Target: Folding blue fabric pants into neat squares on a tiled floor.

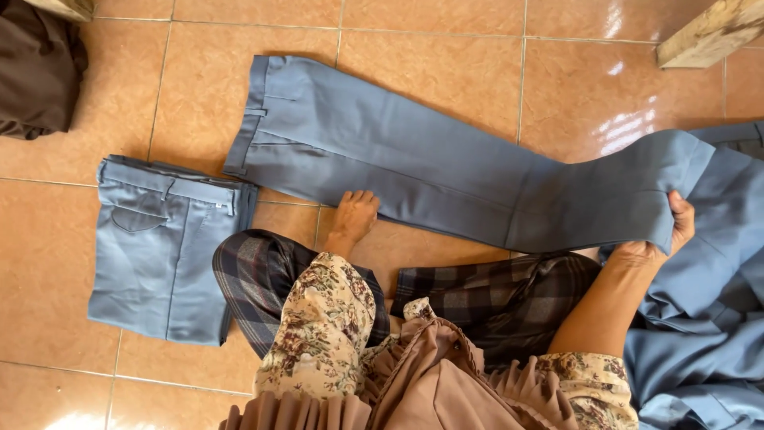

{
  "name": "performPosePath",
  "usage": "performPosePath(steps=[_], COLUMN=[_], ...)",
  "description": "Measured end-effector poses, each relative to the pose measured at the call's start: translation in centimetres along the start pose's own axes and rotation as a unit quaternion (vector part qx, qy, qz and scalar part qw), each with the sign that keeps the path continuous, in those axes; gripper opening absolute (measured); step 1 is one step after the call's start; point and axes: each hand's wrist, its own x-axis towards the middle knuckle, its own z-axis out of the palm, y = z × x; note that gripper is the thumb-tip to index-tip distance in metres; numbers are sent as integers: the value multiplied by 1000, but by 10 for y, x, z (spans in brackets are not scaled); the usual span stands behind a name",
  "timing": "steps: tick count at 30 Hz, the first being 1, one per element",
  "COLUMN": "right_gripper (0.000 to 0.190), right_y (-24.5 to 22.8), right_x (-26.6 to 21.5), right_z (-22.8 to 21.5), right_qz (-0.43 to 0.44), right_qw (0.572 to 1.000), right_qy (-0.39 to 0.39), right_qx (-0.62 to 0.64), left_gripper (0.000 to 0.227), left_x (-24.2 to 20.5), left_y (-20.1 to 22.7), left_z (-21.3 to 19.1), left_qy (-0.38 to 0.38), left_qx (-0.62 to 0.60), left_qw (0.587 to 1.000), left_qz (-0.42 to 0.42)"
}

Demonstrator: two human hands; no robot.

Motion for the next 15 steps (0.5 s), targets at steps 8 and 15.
performPosePath(steps=[8, 15], right_gripper=[26, 29], right_y=[-2, 34], right_x=[5, 12], right_z=[-14, 17], right_qz=[15, -17], right_qw=[999, 991], right_qy=[-29, 37], right_qx=[-12, -128], left_gripper=[31, 24], left_x=[-4, 27], left_y=[4, 61], left_z=[27, 7], left_qy=[-111, -29], left_qx=[3, -274], left_qw=[992, 954], left_qz=[-61, -116])
